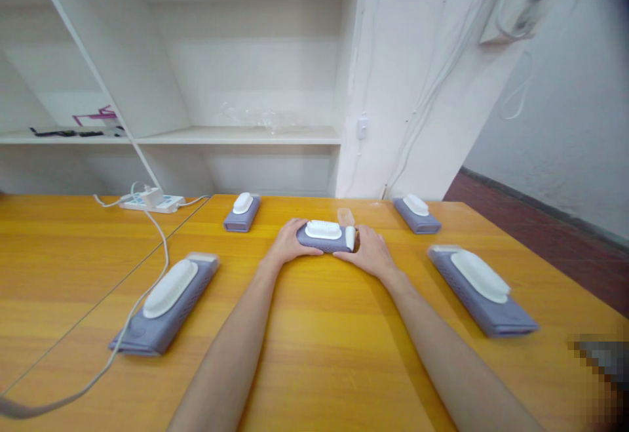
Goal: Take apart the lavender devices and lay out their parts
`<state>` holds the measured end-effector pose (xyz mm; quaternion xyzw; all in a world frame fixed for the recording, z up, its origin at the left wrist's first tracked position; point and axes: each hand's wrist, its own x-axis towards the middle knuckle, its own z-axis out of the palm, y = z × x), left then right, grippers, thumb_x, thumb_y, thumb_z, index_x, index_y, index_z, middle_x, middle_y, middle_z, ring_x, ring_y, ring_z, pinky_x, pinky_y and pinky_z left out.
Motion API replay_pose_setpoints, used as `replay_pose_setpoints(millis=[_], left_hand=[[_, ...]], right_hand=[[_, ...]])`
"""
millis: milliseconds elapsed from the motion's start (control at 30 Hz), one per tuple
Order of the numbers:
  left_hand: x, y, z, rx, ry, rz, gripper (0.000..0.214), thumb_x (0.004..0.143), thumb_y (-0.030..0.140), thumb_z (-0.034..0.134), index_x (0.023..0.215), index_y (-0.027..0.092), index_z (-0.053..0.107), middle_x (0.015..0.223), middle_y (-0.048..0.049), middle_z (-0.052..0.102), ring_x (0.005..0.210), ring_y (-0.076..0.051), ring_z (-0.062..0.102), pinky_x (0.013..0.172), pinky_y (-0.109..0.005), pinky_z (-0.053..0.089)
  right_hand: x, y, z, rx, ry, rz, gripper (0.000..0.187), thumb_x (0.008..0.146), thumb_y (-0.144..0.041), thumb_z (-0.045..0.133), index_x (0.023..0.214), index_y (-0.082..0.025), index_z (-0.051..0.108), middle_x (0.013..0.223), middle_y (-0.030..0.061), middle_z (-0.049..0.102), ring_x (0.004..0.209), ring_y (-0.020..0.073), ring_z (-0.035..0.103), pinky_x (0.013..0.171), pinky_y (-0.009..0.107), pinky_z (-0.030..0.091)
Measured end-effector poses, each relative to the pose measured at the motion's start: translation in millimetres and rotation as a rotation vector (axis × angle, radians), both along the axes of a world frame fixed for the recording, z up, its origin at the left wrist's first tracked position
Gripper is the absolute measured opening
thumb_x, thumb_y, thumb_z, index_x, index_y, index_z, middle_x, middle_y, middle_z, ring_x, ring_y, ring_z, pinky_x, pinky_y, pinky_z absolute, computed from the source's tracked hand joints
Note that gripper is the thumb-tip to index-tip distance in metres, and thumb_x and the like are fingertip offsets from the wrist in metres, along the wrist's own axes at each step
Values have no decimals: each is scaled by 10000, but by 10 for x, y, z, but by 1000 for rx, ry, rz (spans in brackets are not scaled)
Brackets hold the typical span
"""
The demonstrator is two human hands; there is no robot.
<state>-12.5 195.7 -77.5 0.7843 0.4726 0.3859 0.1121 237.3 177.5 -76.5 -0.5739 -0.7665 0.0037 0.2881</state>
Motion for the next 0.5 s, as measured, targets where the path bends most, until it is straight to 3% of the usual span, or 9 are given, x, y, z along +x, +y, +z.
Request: replay_pose_setpoints(millis=[100,267,500], left_hand=[[-6,4,-11,7,0,5,887,433,613,785,1177,193,545,1137,-81,574,1064,-257,545,962,-387,417],[6,-6,9,5,8,8,869,443,625,776,1165,196,553,1117,-80,586,1053,-255,549,957,-386,418],[33,-10,0,5,-30,81,715,544,631,727,1091,191,588,1051,-61,606,1011,-231,565,936,-360,430]], right_hand=[[12,7,-19,-14,55,9,642,627,-686,627,1023,-191,521,989,86,619,878,245,567,723,330,388],[49,55,-62,-61,191,27,380,841,-548,463,966,-196,531,845,53,639,738,186,584,665,295,410],[79,131,-124,-104,307,50,310,847,-424,479,1037,-192,556,706,4,623,621,155,575,599,266,436]])
